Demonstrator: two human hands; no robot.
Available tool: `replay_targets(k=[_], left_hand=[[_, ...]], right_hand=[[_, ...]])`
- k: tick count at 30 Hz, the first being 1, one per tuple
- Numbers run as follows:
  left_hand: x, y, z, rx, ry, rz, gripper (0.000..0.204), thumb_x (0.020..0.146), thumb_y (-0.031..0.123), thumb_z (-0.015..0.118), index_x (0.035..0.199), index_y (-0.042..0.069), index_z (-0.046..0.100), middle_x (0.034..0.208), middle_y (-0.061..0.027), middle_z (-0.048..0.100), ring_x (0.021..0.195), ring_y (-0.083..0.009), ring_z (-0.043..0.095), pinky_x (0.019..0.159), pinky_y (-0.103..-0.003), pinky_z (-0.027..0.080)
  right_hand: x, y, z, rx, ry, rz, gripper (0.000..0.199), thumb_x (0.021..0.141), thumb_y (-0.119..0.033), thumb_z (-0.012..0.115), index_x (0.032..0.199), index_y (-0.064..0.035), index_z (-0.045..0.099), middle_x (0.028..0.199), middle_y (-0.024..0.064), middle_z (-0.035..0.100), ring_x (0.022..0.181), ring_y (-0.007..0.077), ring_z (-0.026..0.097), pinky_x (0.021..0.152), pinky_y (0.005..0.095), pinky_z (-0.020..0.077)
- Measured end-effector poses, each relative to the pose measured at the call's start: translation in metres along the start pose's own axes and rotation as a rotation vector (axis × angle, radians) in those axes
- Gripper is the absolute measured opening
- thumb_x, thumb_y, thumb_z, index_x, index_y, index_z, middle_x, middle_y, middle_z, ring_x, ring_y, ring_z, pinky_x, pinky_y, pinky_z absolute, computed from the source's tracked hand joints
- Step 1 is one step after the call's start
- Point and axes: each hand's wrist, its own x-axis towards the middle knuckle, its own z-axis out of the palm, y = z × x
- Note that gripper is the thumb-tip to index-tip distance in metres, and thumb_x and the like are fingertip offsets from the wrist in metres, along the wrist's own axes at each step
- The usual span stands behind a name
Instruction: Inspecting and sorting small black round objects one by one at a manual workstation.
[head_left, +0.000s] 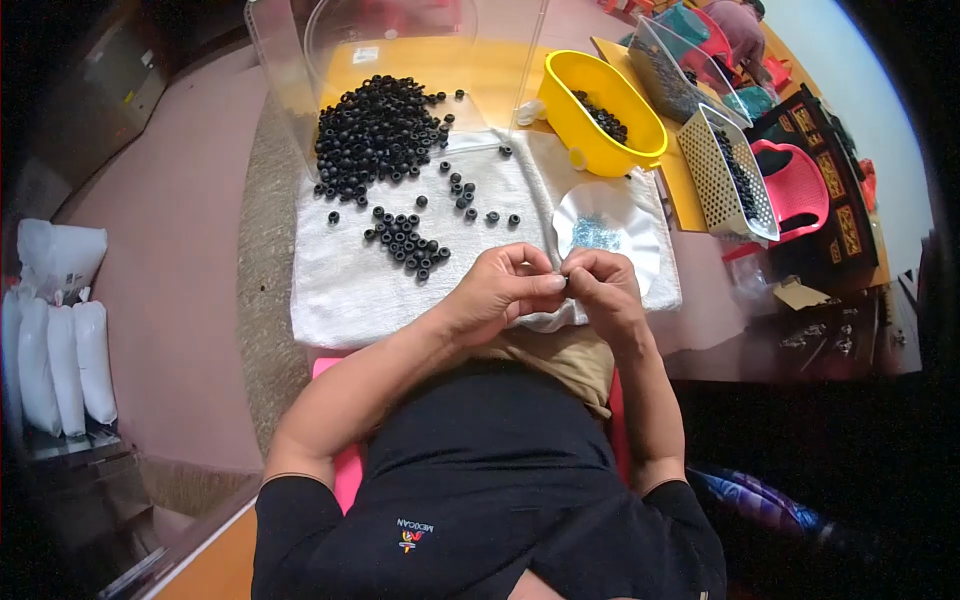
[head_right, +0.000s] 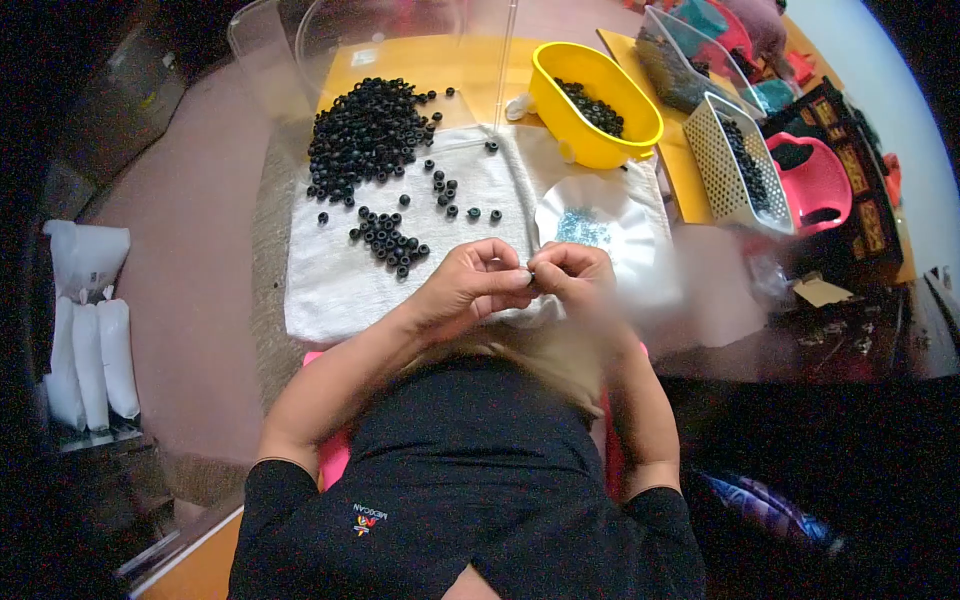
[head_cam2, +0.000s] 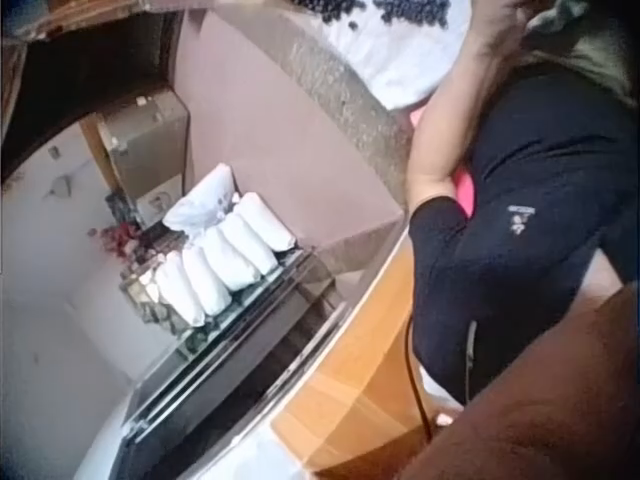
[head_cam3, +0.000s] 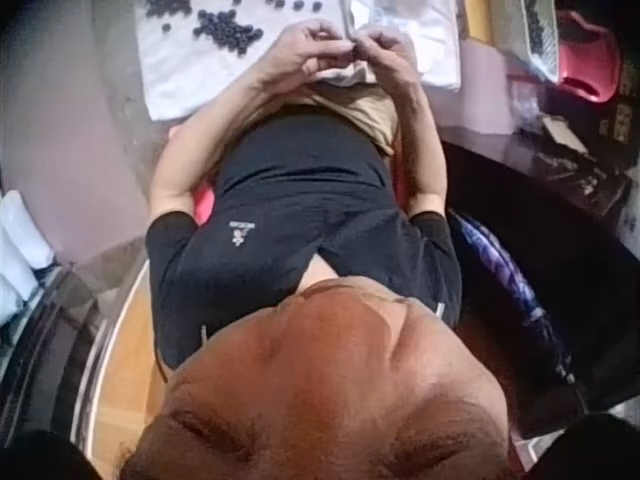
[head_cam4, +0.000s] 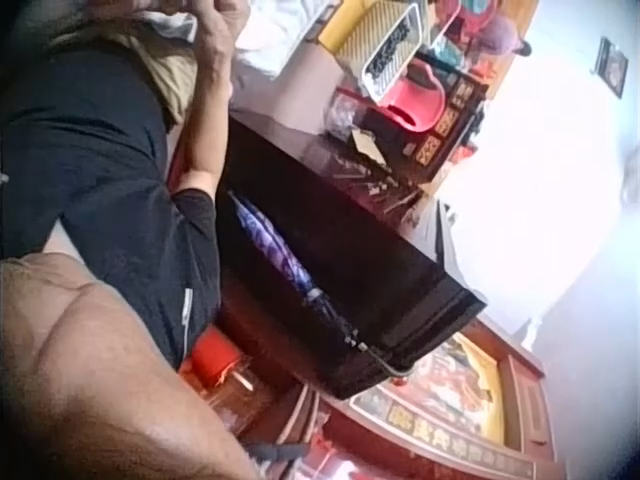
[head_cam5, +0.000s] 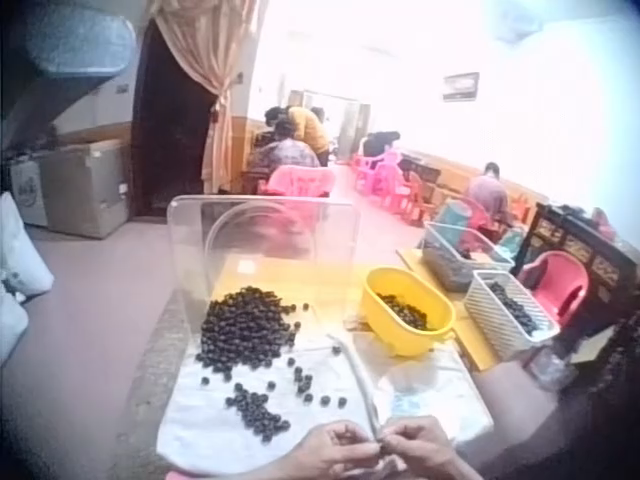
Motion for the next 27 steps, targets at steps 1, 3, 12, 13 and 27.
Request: replay_targets(k=[1,3,12,13,27], left_hand=[[0.001,0.0,-0.001,0.005,-0.007,-0.008,0.015,0.086,0.005,0.069,0.094,0.004,0.057,0.095,-0.0078,0.064,0.085,-0.0192,0.066,0.083,-0.032,0.056],[0.0,0.0,-0.001,0.011,-0.012,-0.014,0.015,0.086,0.006,0.07,0.094,0.004,0.057,0.095,-0.0081,0.064,0.085,-0.019,0.066,0.082,-0.032,0.056],[-0.002,0.003,0.0,0.044,0.01,0.008,0.016,0.085,0.008,0.071,0.094,0.005,0.058,0.091,-0.0059,0.064,0.084,-0.0172,0.065,0.081,-0.032,0.056],[-0.002,0.003,0.0,0.043,0.014,-0.005,0.016,0.086,0.008,0.071,0.094,0.005,0.058,0.091,-0.0061,0.064,0.085,-0.0174,0.065,0.081,-0.032,0.056],[-0.001,0.005,0.001,-0.081,0.072,0.032,0.014,0.086,0.006,0.071,0.089,0.004,0.057,0.09,-0.0078,0.064,0.082,-0.0169,0.065,0.077,-0.03,0.058]], right_hand=[[0.0,0.002,-0.001,0.007,0.014,-0.009,0.015,0.089,-0.015,0.069,0.087,-0.0005,0.066,0.083,0.0029,0.06,0.075,0.01,0.057,0.068,0.0238,0.0463],[0.001,0.006,-0.001,0.0,0.044,0.023,0.016,0.09,-0.016,0.069,0.086,-0.0005,0.066,0.083,0.0026,0.061,0.074,0.0098,0.057,0.068,0.0238,0.0466],[0.001,0.007,-0.002,-0.089,0.036,0.0,0.016,0.09,-0.016,0.068,0.091,-0.0001,0.068,0.082,0.0024,0.065,0.074,0.0089,0.058,0.067,0.0241,0.0474],[0.001,0.006,-0.003,-0.116,0.022,-0.022,0.017,0.09,-0.016,0.068,0.091,0.0003,0.068,0.083,0.0027,0.065,0.074,0.0091,0.058,0.067,0.0241,0.0469],[-0.005,0.008,0.027,-0.956,0.163,-0.564,0.023,0.087,-0.009,0.068,0.109,-0.0025,0.067,0.091,0.0126,0.064,0.073,0.0189,0.062,0.068,0.0288,0.0504]])
